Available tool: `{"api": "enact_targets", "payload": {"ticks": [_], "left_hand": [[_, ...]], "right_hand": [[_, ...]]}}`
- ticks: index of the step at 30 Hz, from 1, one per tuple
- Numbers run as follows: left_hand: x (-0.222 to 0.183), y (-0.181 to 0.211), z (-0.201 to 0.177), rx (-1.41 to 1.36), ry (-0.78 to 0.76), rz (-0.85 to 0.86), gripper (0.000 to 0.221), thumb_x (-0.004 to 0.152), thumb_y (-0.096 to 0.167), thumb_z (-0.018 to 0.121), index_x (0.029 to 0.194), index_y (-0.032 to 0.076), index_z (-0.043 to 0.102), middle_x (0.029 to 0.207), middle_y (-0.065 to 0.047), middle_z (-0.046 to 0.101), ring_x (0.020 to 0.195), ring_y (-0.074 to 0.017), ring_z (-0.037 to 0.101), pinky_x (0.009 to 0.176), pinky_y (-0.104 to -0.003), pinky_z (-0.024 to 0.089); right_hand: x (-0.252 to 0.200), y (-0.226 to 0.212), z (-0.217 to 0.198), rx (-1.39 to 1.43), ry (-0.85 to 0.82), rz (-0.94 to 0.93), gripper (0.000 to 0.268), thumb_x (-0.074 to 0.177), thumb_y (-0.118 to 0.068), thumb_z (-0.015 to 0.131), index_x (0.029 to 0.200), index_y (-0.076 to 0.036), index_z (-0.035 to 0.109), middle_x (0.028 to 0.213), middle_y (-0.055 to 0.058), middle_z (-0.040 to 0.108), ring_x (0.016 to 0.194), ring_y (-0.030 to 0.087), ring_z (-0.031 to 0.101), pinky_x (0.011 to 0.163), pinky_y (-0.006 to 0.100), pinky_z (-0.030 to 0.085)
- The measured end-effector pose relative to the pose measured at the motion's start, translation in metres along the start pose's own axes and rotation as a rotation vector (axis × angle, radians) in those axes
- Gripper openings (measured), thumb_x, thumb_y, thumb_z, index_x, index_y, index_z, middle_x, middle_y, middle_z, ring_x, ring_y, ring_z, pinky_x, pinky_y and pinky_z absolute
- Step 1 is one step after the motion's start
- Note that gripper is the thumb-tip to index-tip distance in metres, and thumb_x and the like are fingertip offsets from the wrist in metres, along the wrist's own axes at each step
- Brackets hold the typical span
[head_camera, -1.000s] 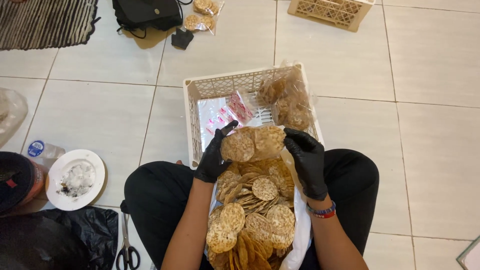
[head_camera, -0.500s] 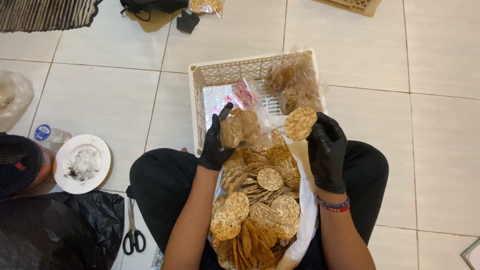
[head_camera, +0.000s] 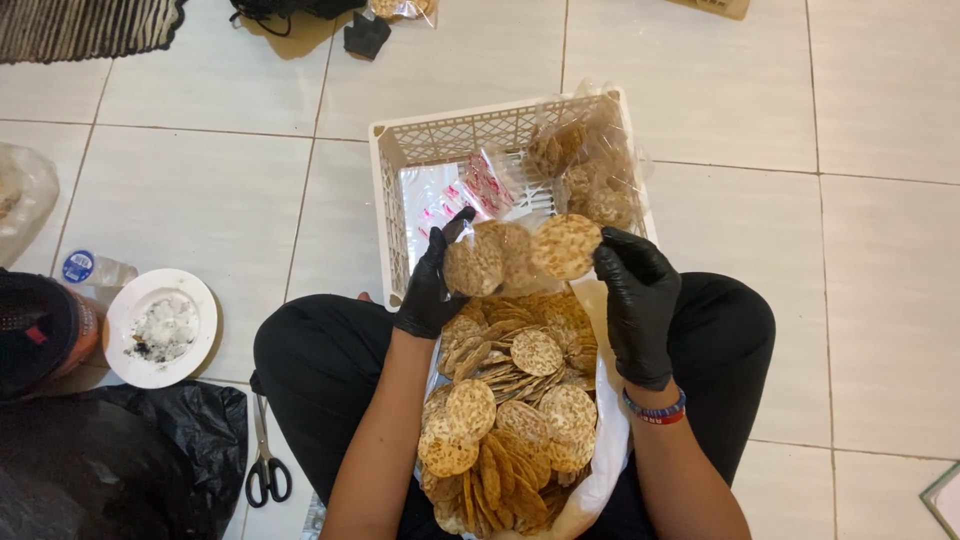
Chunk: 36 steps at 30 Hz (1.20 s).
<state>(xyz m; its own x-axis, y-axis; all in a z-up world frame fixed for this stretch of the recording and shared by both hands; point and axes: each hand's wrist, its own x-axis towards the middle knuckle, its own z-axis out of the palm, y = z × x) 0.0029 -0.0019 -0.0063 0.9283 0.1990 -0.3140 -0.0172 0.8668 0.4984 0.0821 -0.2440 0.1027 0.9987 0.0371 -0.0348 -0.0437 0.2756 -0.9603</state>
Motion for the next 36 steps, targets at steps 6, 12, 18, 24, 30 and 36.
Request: {"api": "enact_targets", "payload": {"ticks": [6,12,18,24,30,36], "left_hand": [[-0.005,-0.002,0.006,0.162,-0.030,0.078,0.059,0.101,0.059,0.047,0.146,0.023,0.055,0.148,-0.009,0.057,0.121,-0.0284,0.065,0.094,-0.052,0.060],[-0.015,0.003,0.032,0.035,-0.095,0.022,0.067,0.097,0.063,0.051,0.150,0.022,0.050,0.134,-0.019,0.064,0.115,-0.0377,0.067,0.084,-0.059,0.063],[-0.003,-0.003,0.014,-0.024,-0.029,-0.010,0.059,0.099,0.056,0.054,0.145,0.019,0.057,0.132,-0.019,0.067,0.109,-0.0373,0.070,0.085,-0.056,0.063],[-0.010,0.003,0.035,-0.126,-0.030,-0.067,0.056,0.099,0.053,0.058,0.141,0.016,0.062,0.128,-0.019,0.069,0.106,-0.0370,0.072,0.084,-0.054,0.063],[-0.004,-0.003,0.023,-0.141,-0.137,-0.062,0.064,0.100,0.051,0.055,0.151,0.011,0.050,0.137,-0.024,0.062,0.116,-0.0426,0.066,0.086,-0.059,0.061],[0.000,-0.003,0.016,-0.153,-0.211,-0.071,0.067,0.101,0.051,0.053,0.154,0.009,0.045,0.140,-0.026,0.059,0.119,-0.0442,0.064,0.085,-0.060,0.060]], "right_hand": [[-0.002,-0.002,0.005,-0.096,0.030,0.005,0.025,0.081,-0.002,0.088,0.103,-0.007,0.077,0.095,0.011,0.078,0.077,0.012,0.070,0.064,0.024,0.056],[-0.005,0.002,0.002,-0.130,0.086,0.001,0.024,0.084,-0.003,0.086,0.105,-0.009,0.076,0.100,0.009,0.078,0.088,0.011,0.071,0.069,0.024,0.057],[-0.016,-0.001,0.002,-0.084,0.029,-0.087,0.028,0.080,0.003,0.088,0.104,-0.004,0.076,0.101,0.018,0.077,0.099,0.024,0.075,0.080,0.034,0.063],[-0.017,-0.003,0.003,-0.075,0.040,-0.115,0.028,0.079,0.006,0.087,0.103,-0.002,0.075,0.102,0.019,0.077,0.103,0.026,0.075,0.086,0.038,0.063],[-0.014,0.001,0.000,-0.048,0.067,-0.110,0.029,0.078,0.004,0.088,0.103,-0.004,0.075,0.103,0.016,0.077,0.104,0.024,0.074,0.089,0.037,0.062],[-0.012,0.006,0.000,-0.037,0.060,-0.087,0.027,0.080,-0.001,0.089,0.104,-0.006,0.076,0.103,0.014,0.077,0.104,0.023,0.074,0.086,0.034,0.062]]}}
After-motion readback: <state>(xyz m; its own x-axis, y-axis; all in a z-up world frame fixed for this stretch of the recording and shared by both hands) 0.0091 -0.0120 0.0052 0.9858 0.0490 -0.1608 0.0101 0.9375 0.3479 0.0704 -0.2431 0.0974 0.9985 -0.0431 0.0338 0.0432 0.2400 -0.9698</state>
